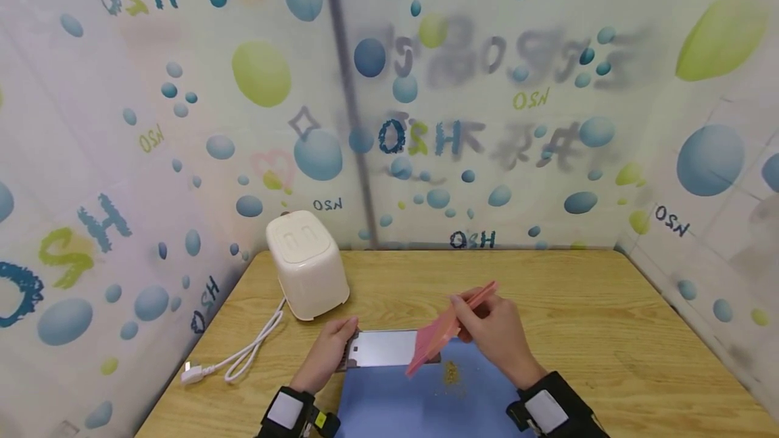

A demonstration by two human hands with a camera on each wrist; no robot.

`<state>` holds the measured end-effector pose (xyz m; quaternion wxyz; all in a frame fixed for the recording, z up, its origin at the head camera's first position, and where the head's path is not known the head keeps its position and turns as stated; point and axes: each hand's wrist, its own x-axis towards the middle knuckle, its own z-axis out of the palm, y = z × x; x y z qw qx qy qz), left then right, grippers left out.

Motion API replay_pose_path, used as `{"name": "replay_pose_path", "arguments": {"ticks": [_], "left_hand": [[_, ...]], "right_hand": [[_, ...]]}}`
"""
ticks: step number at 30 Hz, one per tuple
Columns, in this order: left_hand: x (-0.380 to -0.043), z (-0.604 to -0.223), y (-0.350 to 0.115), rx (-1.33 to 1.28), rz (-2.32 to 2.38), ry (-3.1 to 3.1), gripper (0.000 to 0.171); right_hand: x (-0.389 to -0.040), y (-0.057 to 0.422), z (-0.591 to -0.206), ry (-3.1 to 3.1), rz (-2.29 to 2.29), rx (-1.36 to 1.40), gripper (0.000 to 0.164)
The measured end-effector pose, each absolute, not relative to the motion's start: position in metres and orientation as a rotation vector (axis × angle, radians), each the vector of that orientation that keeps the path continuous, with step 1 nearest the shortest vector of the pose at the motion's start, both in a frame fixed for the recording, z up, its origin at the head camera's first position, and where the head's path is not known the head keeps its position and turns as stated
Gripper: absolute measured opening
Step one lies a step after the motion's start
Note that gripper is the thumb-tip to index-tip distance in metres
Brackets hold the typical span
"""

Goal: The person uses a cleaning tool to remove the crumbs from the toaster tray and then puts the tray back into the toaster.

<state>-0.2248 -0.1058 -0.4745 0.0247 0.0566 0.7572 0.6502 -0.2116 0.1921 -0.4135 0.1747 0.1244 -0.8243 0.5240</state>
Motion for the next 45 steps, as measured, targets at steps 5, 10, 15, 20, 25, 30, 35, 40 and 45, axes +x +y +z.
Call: {"name": "replay_pose_path", "arguments": {"ticks": [5,10,15,20,25,30,35,40,45], "left_hand": [[-0.2256,-0.4762,-0.1077,0.158,1.999,2.372,0.035],[-0.2254,-0.4758,-0.1085,0.147,2.007,2.376,0.035],[-0.2239,-0.4745,-0.1089,0.138,2.027,2.358,0.034],[-0.2238,-0.4757,-0.1097,0.132,2.035,2.344,0.034],[-0.2244,-0.4765,-0.1101,0.127,2.023,2.349,0.035],[-0.2251,-0.4782,-0.1103,0.13,2.018,2.36,0.035],[-0.2266,-0.4808,-0.1103,0.127,2.017,2.368,0.036],[-0.2267,-0.4817,-0.11,0.155,2.017,2.396,0.037],[-0.2271,-0.4827,-0.1105,0.14,2.029,2.381,0.035]], "right_hand": [[-0.2127,0.1961,-0.415,-2.335,1.455,0.304,0.019],[-0.2115,0.1977,-0.4141,-2.31,1.456,0.296,0.017],[-0.2103,0.1977,-0.4138,-2.3,1.476,0.292,0.02],[-0.2101,0.1971,-0.4143,-2.311,1.46,0.254,0.023],[-0.2096,0.1972,-0.4138,-2.324,1.437,0.219,0.026],[-0.2081,0.1983,-0.4129,-2.348,1.409,0.183,0.03],[-0.2068,0.1993,-0.4118,-2.358,1.407,0.164,0.034],[-0.207,0.1998,-0.4126,-2.361,1.4,0.16,0.035],[-0.2067,0.2005,-0.4133,-2.363,1.389,0.167,0.035]]}}
